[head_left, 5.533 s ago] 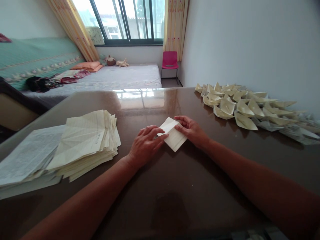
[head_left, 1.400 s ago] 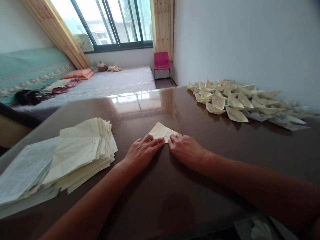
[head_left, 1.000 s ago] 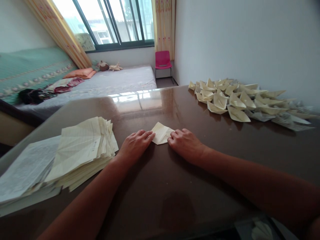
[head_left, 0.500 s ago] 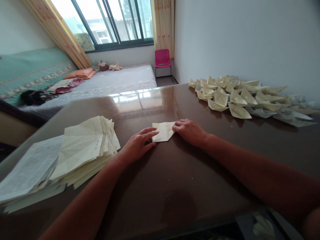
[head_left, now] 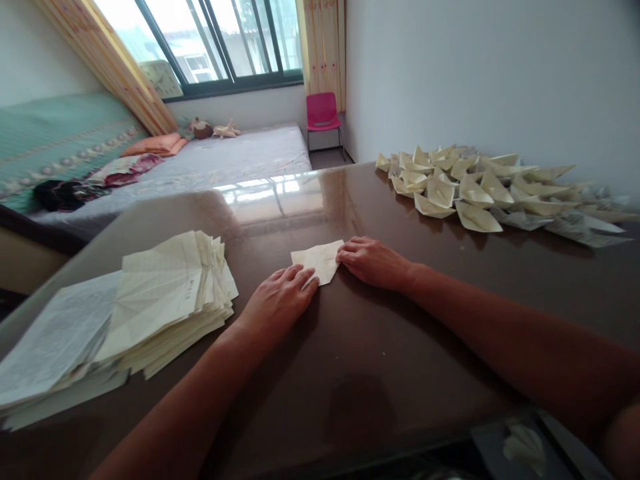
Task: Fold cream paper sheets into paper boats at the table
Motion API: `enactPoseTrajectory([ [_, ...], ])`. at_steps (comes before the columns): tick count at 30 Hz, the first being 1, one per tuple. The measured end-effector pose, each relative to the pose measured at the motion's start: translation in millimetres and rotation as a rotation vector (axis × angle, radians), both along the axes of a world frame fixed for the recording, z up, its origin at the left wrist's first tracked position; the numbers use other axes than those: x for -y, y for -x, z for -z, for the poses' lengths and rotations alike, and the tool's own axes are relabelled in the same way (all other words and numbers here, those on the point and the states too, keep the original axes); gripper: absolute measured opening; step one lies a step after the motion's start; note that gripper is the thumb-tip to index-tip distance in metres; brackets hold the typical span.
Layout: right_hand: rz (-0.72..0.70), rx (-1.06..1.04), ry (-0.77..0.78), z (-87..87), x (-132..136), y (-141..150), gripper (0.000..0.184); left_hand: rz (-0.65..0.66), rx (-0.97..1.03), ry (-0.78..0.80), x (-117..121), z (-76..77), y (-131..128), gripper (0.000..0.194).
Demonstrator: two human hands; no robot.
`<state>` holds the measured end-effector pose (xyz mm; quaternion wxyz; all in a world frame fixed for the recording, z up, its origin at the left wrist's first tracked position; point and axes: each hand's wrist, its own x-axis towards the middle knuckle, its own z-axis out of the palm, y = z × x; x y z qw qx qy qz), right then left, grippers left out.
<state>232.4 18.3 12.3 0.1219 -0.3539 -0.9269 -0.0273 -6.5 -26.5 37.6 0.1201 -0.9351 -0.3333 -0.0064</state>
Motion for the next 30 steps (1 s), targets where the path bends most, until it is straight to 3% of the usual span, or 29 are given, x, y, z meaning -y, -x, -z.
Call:
enactPoseTrajectory([
  [11,0.02,-0.022,0.007,0.1,2,2,0.025,-0.035,0.039,-0.094,-24,8.4,12,0.021],
  [15,0.045,-0.083,0.051,-0.9,1,1,0.024,0.062,0.064,-0.094,-12,6.2,1,0.014],
  [17,0.043,-0.148,0.113,-1.5,1,0,0.024,0.138,0.069,-0.017,0,4.7,-8,0.016],
  [20,0.011,-0.226,0.219,-1.4,1,-3,0.024,0.146,0.115,0.106,13,4.9,-17,0.022],
  [26,-0.024,-0.265,0.335,0.9,-2,-6,0.024,-0.002,0.361,0.279,7,15.8,-15,0.024],
  [30,-0.089,-0.294,0.398,-0.7,-3,-4,0.014,-0.215,0.495,0.38,-3,22.4,-15,0.027],
])
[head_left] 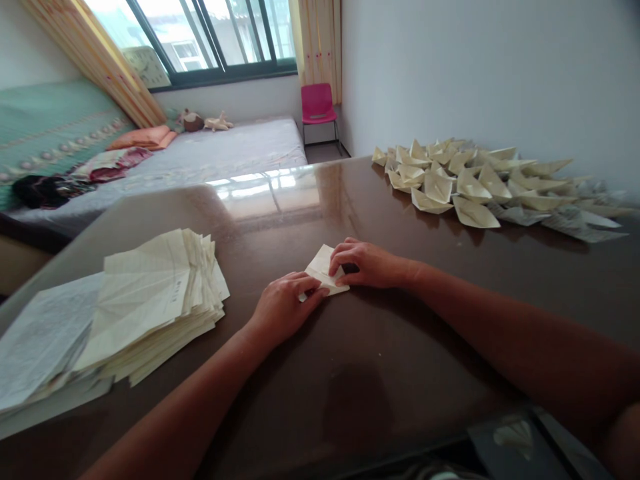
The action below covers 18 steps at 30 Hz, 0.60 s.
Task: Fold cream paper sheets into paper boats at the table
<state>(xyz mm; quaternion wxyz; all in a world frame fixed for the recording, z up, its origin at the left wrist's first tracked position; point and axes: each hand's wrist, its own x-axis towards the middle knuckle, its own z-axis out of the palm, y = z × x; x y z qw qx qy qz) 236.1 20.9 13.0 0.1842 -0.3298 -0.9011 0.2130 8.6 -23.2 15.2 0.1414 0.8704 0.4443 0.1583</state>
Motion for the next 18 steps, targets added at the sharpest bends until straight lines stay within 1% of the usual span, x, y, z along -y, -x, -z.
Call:
enactPoseTrajectory([
  [3,-0.017,-0.015,0.041,-1.3,0,0,0.012,-0.128,0.002,0.076,-4,1.0,-3,0.028],
  [6,-0.016,-0.025,0.063,-1.2,-1,-1,0.012,-0.184,-0.007,0.1,-7,0.4,-6,0.03],
  [13,-0.072,-0.051,0.114,-2.9,-3,-5,0.014,-0.195,-0.022,0.11,-12,1.3,-8,0.027],
  [18,-0.089,-0.063,0.109,-2.4,-4,-6,0.018,-0.179,-0.036,0.112,-14,0.8,-8,0.026],
])
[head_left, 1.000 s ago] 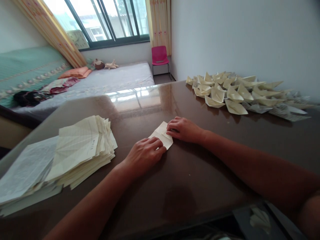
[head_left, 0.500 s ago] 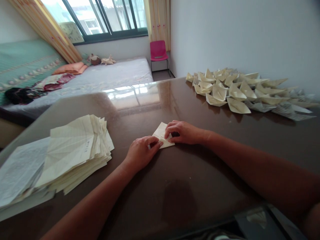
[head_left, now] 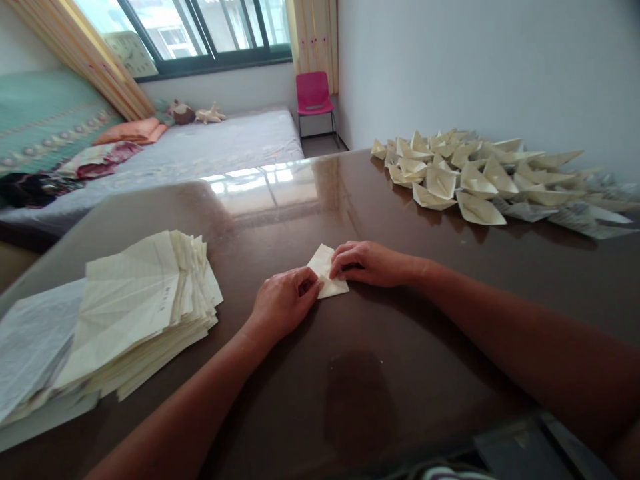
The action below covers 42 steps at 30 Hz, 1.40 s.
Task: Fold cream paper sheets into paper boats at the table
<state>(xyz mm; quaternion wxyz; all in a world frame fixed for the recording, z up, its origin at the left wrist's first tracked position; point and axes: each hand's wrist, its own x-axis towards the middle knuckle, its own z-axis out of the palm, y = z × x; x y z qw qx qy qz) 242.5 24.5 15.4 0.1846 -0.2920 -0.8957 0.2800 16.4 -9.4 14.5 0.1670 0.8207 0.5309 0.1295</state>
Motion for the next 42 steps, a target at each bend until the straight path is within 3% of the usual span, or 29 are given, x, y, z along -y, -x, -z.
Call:
enactPoseTrajectory([
  [13,-0.022,-0.022,0.01,4.2,-4,-1,0.016,-0.027,-0.03,-0.054,1,1.0,-1,0.02],
  [20,-0.023,-0.019,0.017,2.7,-4,-1,0.016,0.055,0.012,-0.046,1,5.5,5,0.021],
  [27,-0.044,0.028,0.057,-3.4,-2,-4,0.018,0.041,0.014,-0.02,0,5.6,7,0.021],
  [31,-0.018,0.064,0.071,-5.7,0,-3,0.027,0.035,-0.007,-0.019,0,3.8,3,0.022],
  [42,0.084,0.074,0.055,-3.8,6,6,0.029,-0.006,-0.071,0.001,-2,-2.6,-1,0.019],
])
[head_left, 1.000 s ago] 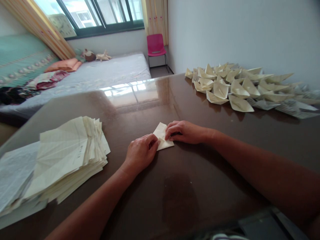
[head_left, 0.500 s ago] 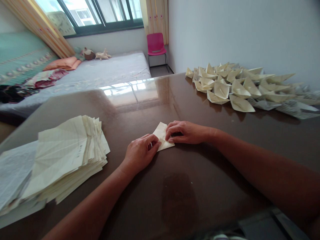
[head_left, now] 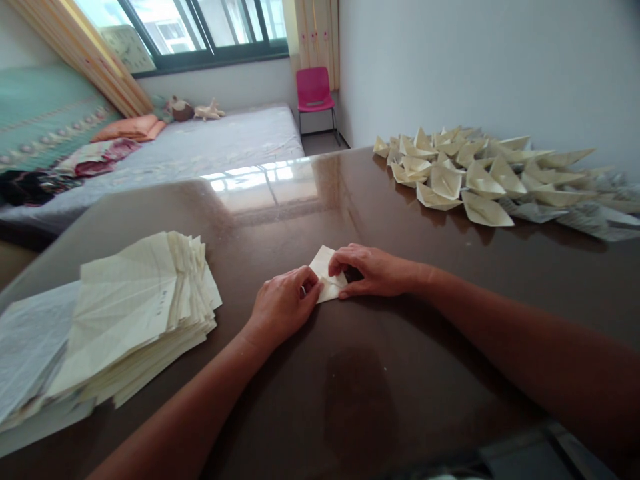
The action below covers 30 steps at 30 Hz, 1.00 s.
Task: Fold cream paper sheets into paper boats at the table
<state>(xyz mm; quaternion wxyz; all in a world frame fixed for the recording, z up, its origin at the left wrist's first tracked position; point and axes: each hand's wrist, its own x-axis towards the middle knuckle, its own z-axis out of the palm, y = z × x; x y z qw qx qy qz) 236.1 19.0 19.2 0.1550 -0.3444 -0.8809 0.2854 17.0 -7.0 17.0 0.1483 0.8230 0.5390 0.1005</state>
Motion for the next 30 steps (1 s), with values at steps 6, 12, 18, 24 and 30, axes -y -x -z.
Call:
enactPoseTrajectory([
  [6,-0.052,-0.012,-0.034,1.7,-3,-3,0.021,0.037,-0.037,-0.021,0,-1.4,-2,0.013],
  [12,-0.089,-0.023,-0.042,0.9,-4,-6,0.017,0.037,-0.078,-0.043,0,-0.4,-3,0.012],
  [18,-0.104,-0.028,-0.101,-3.3,-1,-4,0.012,0.036,-0.113,-0.055,0,-0.4,-4,0.01],
  [24,-0.165,0.006,-0.164,-6.2,0,-7,0.016,-0.006,-0.142,-0.079,3,3.4,-5,0.013],
  [30,-0.183,0.066,-0.229,-8.4,2,-7,0.019,0.147,-0.157,-0.355,8,5.0,0,0.021],
])
